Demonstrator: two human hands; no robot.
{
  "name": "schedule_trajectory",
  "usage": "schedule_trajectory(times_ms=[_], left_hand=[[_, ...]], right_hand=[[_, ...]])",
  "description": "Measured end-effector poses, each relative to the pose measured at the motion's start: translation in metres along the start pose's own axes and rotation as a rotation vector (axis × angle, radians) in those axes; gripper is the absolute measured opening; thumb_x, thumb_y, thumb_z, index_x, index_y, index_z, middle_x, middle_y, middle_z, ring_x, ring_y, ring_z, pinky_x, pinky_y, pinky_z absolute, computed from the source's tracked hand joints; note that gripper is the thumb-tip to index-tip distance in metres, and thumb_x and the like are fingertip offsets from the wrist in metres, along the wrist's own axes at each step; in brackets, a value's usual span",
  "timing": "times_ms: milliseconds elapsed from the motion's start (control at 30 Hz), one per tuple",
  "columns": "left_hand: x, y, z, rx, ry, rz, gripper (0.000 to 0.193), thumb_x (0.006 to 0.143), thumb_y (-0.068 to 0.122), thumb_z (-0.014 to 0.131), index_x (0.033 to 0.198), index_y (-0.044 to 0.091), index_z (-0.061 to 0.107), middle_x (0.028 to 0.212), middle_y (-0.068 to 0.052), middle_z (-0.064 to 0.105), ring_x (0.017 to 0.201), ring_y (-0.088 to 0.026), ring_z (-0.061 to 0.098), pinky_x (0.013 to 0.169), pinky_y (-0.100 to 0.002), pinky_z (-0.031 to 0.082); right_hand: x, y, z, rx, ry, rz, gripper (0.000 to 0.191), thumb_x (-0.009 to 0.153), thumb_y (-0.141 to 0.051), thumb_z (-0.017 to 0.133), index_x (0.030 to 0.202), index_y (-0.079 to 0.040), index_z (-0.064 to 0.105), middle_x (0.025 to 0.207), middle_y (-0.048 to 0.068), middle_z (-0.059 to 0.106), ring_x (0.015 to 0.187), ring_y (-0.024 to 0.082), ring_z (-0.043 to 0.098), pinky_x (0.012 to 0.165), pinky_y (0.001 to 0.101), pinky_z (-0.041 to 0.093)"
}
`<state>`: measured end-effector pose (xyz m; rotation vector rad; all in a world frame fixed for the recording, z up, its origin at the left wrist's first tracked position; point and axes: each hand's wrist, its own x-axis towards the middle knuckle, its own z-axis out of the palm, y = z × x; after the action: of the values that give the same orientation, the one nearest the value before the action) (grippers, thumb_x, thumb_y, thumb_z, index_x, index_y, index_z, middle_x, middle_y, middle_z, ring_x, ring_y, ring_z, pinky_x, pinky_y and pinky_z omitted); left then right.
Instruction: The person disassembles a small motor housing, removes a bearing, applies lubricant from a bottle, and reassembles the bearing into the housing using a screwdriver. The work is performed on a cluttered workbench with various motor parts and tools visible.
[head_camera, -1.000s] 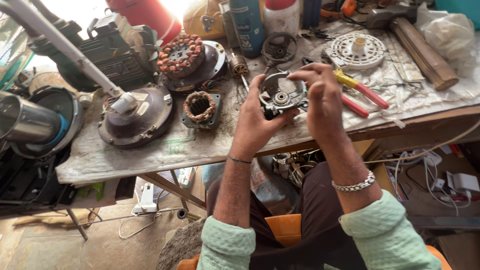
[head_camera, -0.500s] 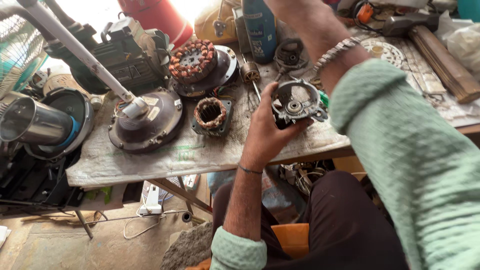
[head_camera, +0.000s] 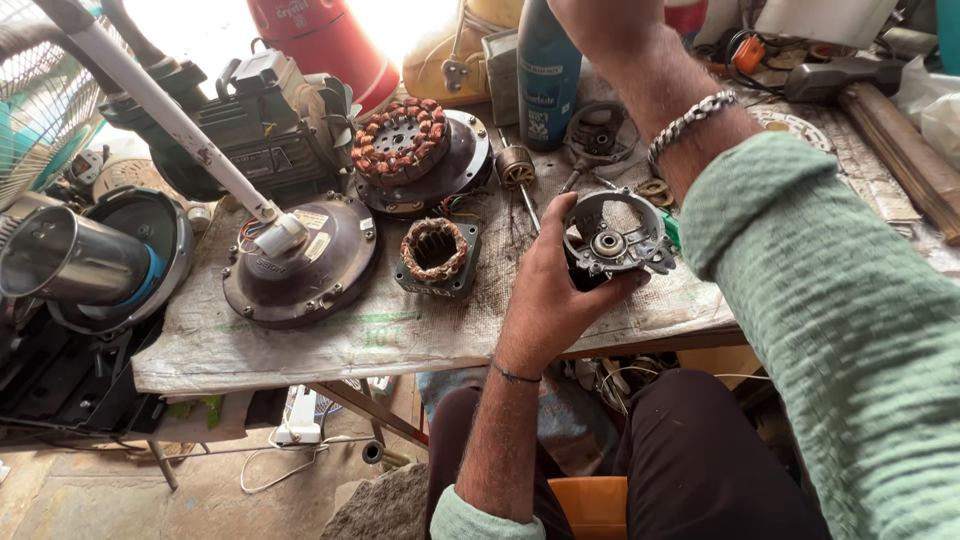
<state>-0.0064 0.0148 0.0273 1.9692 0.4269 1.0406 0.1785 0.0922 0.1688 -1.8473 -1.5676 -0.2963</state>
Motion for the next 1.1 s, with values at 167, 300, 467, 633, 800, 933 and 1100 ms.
schedule_trajectory(times_ms=[167,300,467,633,800,933,1100], left_hand=[[0.0,0.0,0.0,0.009,-0.002,-0.012,0.098,0.075,0.021,0.091,0.152,-0.003,0.037,0.128,-0.019,0.07,0.117,-0.026,0.073,0.098,-0.038,0.063],[0.0,0.001,-0.001,0.026,0.01,0.026,0.097,0.074,0.02,0.092,0.151,-0.003,0.038,0.128,-0.019,0.069,0.118,-0.027,0.072,0.098,-0.039,0.062],[0.0,0.003,-0.001,-0.013,-0.002,-0.009,0.096,0.074,0.02,0.091,0.151,-0.003,0.039,0.128,-0.018,0.07,0.118,-0.026,0.073,0.098,-0.038,0.063],[0.0,0.005,-0.001,-0.013,-0.006,-0.024,0.095,0.074,0.022,0.091,0.151,-0.002,0.039,0.128,-0.017,0.069,0.118,-0.026,0.072,0.098,-0.038,0.063],[-0.001,0.005,-0.002,-0.021,-0.011,0.002,0.089,0.075,0.022,0.09,0.148,-0.002,0.045,0.126,-0.017,0.072,0.118,-0.026,0.073,0.098,-0.039,0.063],[0.0,0.006,-0.002,-0.008,-0.006,-0.009,0.092,0.076,0.023,0.09,0.15,-0.002,0.042,0.128,-0.017,0.071,0.119,-0.026,0.072,0.1,-0.039,0.062],[0.0,0.007,-0.002,-0.03,-0.009,-0.02,0.094,0.075,0.024,0.089,0.151,-0.002,0.04,0.128,-0.018,0.071,0.119,-0.026,0.073,0.1,-0.039,0.062]], right_hand=[[0.001,-0.002,-0.005,0.13,0.037,0.038,0.05,0.095,-0.038,0.078,0.121,0.0,0.06,0.103,0.015,0.07,0.097,0.03,0.07,0.084,0.0413,0.056],[0.001,-0.003,-0.011,0.355,0.105,0.095,0.055,0.093,-0.041,0.079,0.123,0.0,0.058,0.104,0.016,0.07,0.099,0.03,0.07,0.085,0.0404,0.057],[0.004,0.004,-0.011,0.615,0.166,0.187,0.062,0.091,-0.045,0.08,0.126,0.0,0.056,0.105,0.016,0.07,0.101,0.029,0.071,0.087,0.0392,0.058],[0.009,0.004,-0.003,0.701,0.171,0.194,0.07,0.089,-0.049,0.082,0.128,0.0,0.053,0.107,0.017,0.069,0.102,0.028,0.071,0.088,0.038,0.059],[0.014,-0.002,0.015,0.454,0.042,0.107,0.077,0.087,-0.053,0.083,0.131,0.0,0.05,0.108,0.018,0.069,0.104,0.028,0.071,0.089,0.0368,0.06],[0.014,0.001,0.029,0.082,0.065,-0.015,0.098,0.074,-0.055,0.098,0.129,0.005,0.046,0.112,0.025,0.066,0.107,0.036,0.068,0.091,0.0444,0.056],[0.006,0.004,0.035,0.167,0.081,0.059,0.096,0.077,-0.046,0.098,0.134,0.006,0.041,0.113,0.026,0.064,0.107,0.036,0.069,0.09,0.0427,0.06]])
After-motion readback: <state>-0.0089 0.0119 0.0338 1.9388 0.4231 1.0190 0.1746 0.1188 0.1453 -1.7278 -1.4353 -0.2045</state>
